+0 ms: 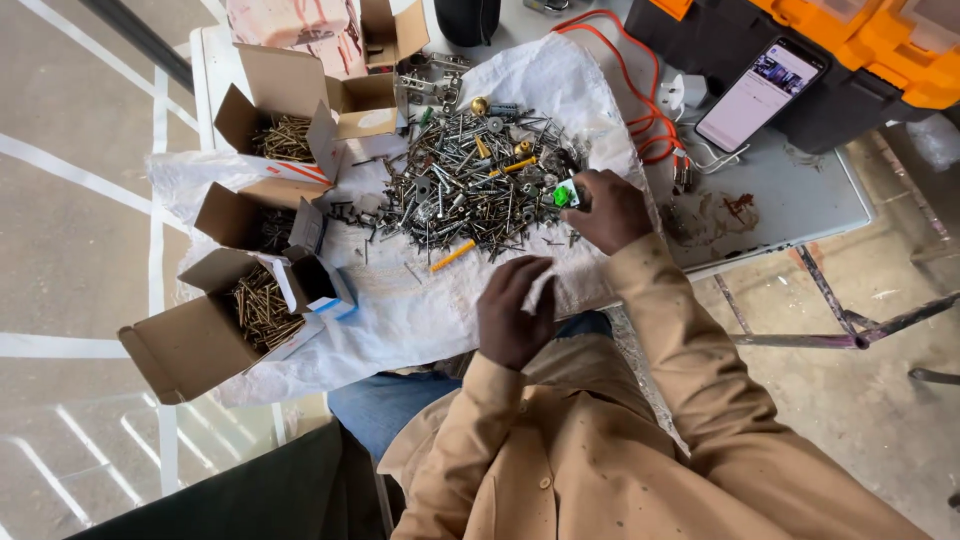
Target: Sort mixed screws and nails from a pile into separate cardboard boxes
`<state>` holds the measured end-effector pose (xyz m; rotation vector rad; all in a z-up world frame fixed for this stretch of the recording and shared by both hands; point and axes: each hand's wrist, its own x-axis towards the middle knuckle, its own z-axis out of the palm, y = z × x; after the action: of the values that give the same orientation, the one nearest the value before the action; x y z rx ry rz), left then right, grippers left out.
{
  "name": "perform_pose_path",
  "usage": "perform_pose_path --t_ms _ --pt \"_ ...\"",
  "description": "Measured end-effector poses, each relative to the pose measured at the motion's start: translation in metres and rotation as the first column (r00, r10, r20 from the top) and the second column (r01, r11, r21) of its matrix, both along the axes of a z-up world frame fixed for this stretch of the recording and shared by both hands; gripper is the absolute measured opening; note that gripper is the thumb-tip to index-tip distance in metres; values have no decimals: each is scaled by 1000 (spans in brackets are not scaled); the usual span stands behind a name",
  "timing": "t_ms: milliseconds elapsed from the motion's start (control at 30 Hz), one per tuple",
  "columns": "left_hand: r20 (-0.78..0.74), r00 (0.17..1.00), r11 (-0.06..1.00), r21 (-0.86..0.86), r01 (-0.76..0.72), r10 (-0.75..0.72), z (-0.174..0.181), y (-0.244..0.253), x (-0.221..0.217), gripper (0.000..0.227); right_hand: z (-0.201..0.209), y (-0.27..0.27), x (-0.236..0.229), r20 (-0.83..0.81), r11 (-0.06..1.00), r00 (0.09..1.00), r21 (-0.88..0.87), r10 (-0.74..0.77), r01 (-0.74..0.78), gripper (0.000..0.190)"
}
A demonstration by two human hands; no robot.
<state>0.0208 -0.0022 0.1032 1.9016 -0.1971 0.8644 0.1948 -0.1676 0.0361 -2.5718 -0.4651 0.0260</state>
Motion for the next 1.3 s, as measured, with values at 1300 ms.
perform_pose_path --t_ms 1300 --pt "-198 980 1000 -5 19 -19 -65 8 6 13 -12 -66 -34 124 993 988 -74 97 -88 14"
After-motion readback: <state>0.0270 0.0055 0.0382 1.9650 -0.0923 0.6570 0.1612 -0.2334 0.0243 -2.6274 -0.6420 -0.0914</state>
